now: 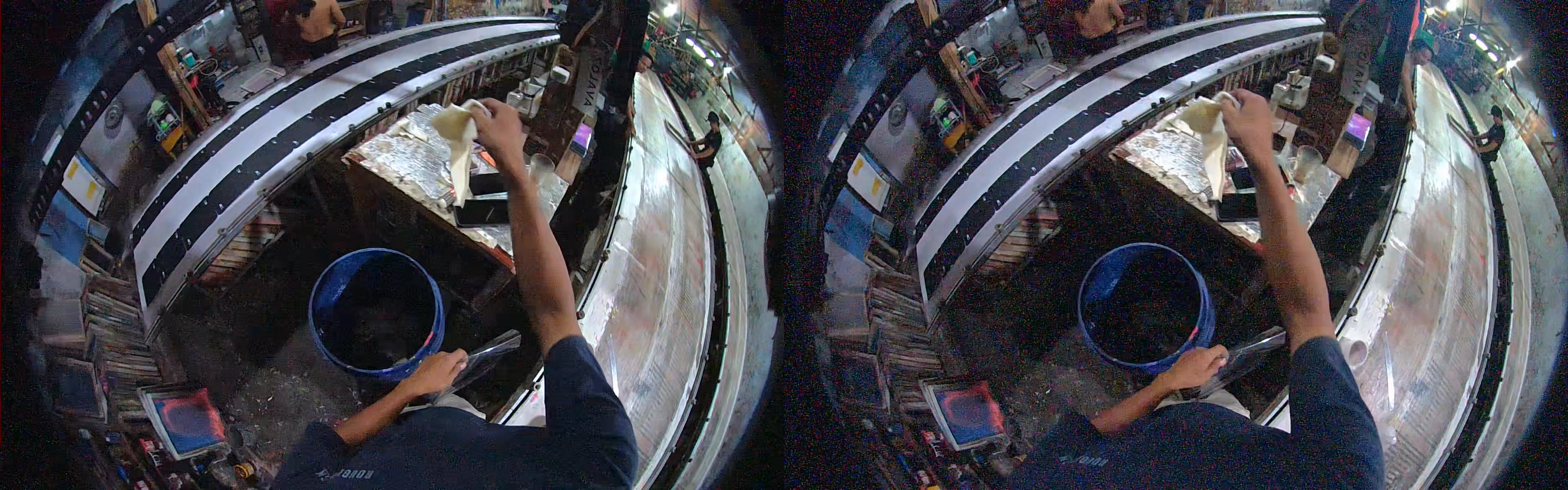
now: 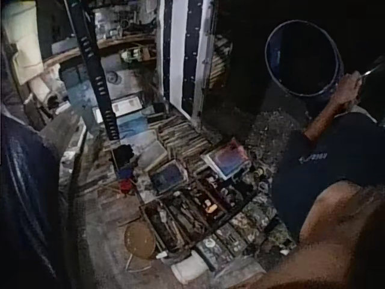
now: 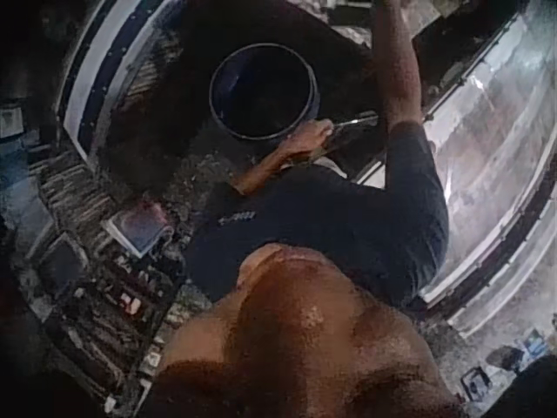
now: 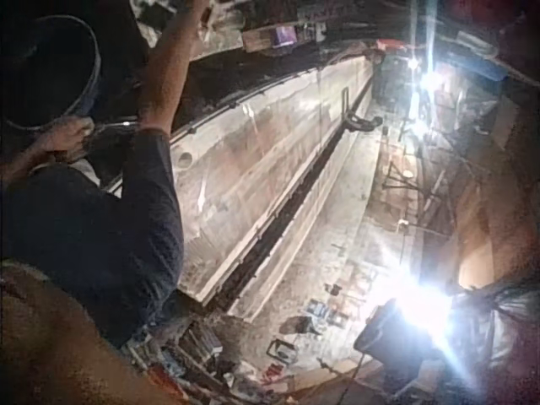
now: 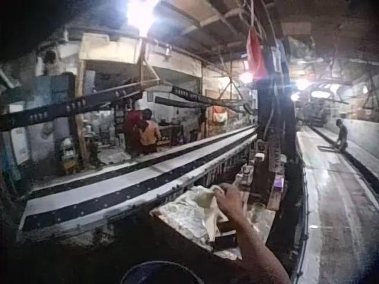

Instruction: The person places and tapes a transparent film onto a silkscreen frame, smoothing it down by hand. The person then moves the frame aside and wipes down the printing table with a cloth.

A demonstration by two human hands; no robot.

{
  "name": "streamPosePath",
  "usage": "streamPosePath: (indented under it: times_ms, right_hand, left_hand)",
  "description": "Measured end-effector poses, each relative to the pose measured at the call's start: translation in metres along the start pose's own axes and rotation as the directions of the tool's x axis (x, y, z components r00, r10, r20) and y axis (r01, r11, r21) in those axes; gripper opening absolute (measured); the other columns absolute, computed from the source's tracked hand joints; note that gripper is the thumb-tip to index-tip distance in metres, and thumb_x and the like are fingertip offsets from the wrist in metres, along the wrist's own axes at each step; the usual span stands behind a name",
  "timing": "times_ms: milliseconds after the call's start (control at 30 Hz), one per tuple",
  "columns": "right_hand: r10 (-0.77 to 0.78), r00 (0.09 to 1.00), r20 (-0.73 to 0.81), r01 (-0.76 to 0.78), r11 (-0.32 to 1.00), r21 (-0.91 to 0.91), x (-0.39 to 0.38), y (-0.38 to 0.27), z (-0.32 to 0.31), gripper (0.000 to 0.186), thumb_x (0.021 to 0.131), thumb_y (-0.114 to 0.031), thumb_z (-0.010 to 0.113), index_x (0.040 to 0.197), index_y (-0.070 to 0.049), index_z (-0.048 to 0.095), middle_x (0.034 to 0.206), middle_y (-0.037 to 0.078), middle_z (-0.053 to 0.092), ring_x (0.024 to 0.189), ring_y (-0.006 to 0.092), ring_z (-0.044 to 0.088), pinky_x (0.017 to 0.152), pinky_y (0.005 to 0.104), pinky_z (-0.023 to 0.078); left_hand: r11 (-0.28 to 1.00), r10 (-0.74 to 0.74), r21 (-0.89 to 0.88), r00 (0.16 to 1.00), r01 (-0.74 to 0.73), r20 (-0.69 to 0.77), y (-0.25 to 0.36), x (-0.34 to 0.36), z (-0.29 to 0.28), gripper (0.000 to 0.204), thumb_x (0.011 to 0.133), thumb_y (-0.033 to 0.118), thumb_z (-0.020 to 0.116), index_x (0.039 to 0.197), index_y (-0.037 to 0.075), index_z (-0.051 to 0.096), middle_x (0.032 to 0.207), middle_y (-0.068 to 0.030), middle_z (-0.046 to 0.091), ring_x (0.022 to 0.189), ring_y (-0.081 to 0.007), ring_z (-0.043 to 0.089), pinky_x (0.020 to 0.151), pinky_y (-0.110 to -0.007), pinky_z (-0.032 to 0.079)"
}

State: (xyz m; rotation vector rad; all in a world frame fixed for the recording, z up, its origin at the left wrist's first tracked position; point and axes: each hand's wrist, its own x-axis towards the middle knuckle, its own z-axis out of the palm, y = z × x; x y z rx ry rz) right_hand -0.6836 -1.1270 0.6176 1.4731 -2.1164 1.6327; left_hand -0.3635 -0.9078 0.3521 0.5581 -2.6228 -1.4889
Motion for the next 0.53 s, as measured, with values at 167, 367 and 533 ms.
streamPosePath:
  times_ms: [167,367,533]
  right_hand:
    - [-0.062,0.985,0.161,0.008,0.95,0.313,0.012,0.027,0.08,0.059,0.084,-0.028,0.074,0.133,0.002,0.057,0.109,0.019,0.07,0.094,0.0264,0.07,0.083,0.0359,0.053]
    - [-0.028,0.995,-0.096,0.021,0.997,-0.07,-0.148,0.085,-0.03,0.033,0.089,-0.007,0.067,0.122,-0.003,0.063,0.102,0.016,0.071,0.092,0.0258,0.07,0.083,0.0347,0.053]
    - [0.493,0.758,-0.427,-0.617,0.754,-0.225,-0.296,0.176,-0.185,0.019,0.092,-0.008,0.063,0.108,-0.003,0.072,0.099,0.015,0.075,0.087,0.0206,0.072,0.078,0.0311,0.054]
  left_hand:
    - [0.998,-0.006,-0.066,0.998,0.001,-0.067,-0.009,-0.025,-0.017,0.023,0.102,0.024,0.05,0.113,0.005,0.056,0.093,-0.0244,0.067,0.091,-0.0448,0.065,0.076,-0.055,0.047]
    - [0.992,-0.127,0.019,0.99,0.128,-0.068,-0.028,-0.036,-0.042,0.026,0.099,0.026,0.052,0.112,0.005,0.058,0.092,-0.0245,0.068,0.091,-0.0455,0.066,0.077,-0.055,0.049]
    - [0.989,-0.148,-0.014,0.982,0.148,-0.118,-0.032,-0.011,-0.049,0.037,0.095,0.031,0.057,0.12,0.004,0.058,0.098,-0.027,0.069,0.093,-0.0467,0.066,0.081,-0.055,0.051]
